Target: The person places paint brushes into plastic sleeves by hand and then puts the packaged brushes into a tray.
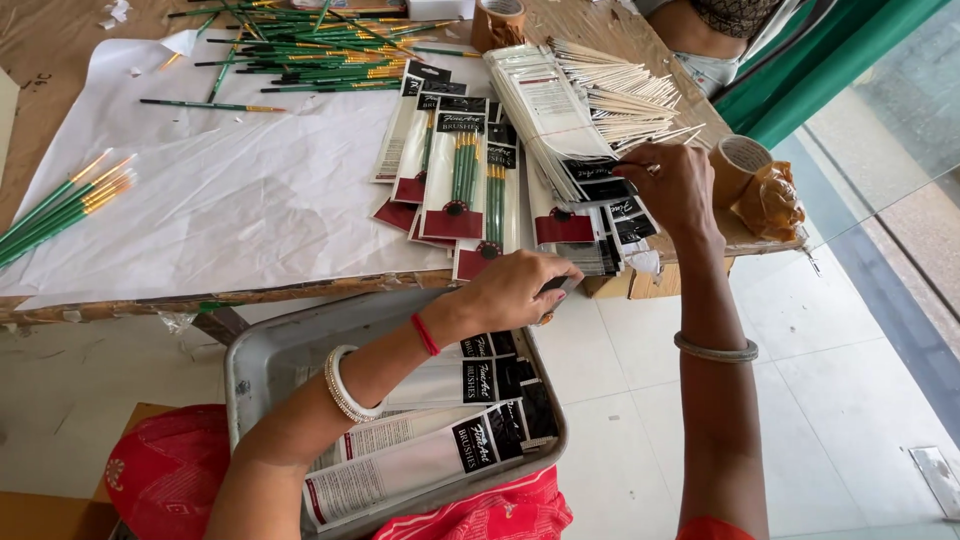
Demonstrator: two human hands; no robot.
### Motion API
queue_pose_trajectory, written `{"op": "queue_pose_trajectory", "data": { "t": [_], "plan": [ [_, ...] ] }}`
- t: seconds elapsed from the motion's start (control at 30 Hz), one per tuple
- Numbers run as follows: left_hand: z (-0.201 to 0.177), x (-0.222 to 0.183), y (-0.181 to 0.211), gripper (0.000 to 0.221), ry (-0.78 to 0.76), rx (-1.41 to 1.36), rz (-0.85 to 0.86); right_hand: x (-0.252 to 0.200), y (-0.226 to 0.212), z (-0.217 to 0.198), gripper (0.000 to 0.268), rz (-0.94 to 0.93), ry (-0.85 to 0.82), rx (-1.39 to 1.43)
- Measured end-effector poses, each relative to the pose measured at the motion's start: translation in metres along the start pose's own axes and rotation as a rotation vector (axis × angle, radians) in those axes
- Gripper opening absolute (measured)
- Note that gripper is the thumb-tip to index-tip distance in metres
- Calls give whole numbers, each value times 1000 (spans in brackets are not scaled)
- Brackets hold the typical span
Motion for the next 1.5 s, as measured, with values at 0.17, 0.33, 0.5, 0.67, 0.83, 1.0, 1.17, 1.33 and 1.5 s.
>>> {"op": "queue_pose_trajectory", "data": {
  "t": [0.17, 0.33, 0.5, 0.67, 0.83, 1.0, 1.17, 1.33, 1.5],
  "plan": [
    [-10, 25, -22, 38, 64, 45, -107, 6, 9, -1, 16, 15, -141, 29],
    [-20, 68, -54, 50, 250, 195, 45, 14, 12, -11, 15, -6, -160, 63],
    [-21, 101, -60, 70, 290, 205, 16, 15, 5, -15, 14, 50, -226, 75],
    [-13, 126, -86, 71, 313, 180, 58, 15, 12, -10, 15, 51, -192, 116],
    [-9, 134, -96, 55, 341, 171, 91, 17, -8, -17, 16, 4, -199, 124],
    [-7, 132, -91, 12, 327, 112, -18, 19, -12, -12, 29, 259, -261, -102],
    [5, 126, -90, 30, 183, 505, -100, 20, 11, 13, 18, 46, -22, -2],
    [10, 126, -110, 66, 143, 824, -33, 0, -24, -38, 16, 41, 90, -163],
    [-5, 99, -64, 84, -222, 496, -159, -55, -92, -136, 11, -175, 359, -208]
  ]
}}
Point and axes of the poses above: each hand's wrist, its own x-axis towards the middle knuckle, its own z-axis out of the palm, y = z × x, the point moved 2 cm from there along x, towards the middle knuckle, and after that the axes turned 13 degrees about -x, right-handed, at the moved point
